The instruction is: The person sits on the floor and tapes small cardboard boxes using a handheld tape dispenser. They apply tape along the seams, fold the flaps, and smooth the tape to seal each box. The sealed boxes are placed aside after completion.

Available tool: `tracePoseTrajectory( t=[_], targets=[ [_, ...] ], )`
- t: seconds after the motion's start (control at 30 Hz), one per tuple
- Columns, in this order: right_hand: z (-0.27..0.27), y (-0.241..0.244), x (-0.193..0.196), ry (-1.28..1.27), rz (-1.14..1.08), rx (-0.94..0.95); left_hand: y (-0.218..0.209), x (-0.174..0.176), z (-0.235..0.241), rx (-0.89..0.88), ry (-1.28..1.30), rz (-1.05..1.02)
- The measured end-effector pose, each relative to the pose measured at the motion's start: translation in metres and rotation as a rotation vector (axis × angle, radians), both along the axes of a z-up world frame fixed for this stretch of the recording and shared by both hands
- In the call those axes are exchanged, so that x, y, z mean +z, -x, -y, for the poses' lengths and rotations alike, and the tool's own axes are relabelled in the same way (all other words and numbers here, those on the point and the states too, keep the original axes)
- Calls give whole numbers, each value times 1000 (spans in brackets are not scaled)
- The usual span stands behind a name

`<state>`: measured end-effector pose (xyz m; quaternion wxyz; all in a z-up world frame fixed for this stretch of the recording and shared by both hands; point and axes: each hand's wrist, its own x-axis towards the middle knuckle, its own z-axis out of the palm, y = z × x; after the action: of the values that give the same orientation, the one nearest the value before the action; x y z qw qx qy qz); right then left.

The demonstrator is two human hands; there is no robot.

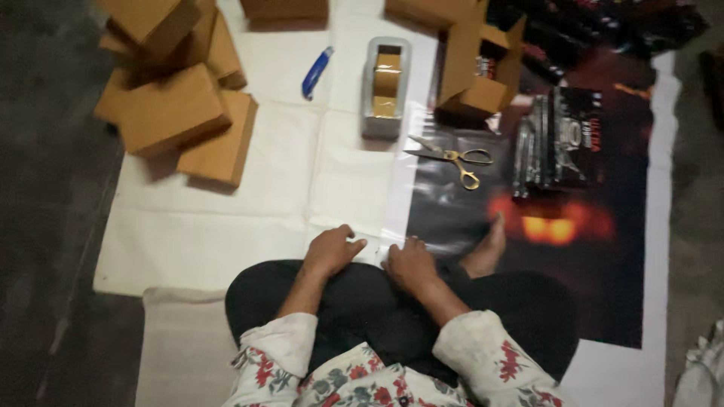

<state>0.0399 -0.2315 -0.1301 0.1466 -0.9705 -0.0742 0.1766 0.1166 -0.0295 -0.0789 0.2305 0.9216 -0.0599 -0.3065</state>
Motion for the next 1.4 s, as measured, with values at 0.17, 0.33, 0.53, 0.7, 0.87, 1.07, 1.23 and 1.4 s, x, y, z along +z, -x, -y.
tracePoseTrajectory(
  t=[0.17, 0.33, 0.53, 0.7, 0.87, 1.07, 1.23, 1.4],
  targets=[
    [-2, -2, 6, -9, -161, -65, -2, 6, 3, 17, -37, -55],
    [-2, -4, 5, 1, -117, 13, -1, 9, 3, -8, -71, -4],
    [0, 3, -3, -45, -65, -40, -1, 2, 1, -12, -82, -40],
    [2, -1, -6, 3, -2, 16, -3, -2, 2, -16, -54, -49],
    [5, 1, -4, -21, 42, 63, -1, -3, 2, -36, -80, -12],
    [7, -2, 10, -81, 36, -4, -2, -11, -1, -20, -37, -29],
    [12, -14, 30, -101, -103, -131, -12, 2, 2, 47, 85, -47],
    [11, -14, 53, -141, -155, -108, -96, -3, 7, 129, 93, -90]
  ],
)
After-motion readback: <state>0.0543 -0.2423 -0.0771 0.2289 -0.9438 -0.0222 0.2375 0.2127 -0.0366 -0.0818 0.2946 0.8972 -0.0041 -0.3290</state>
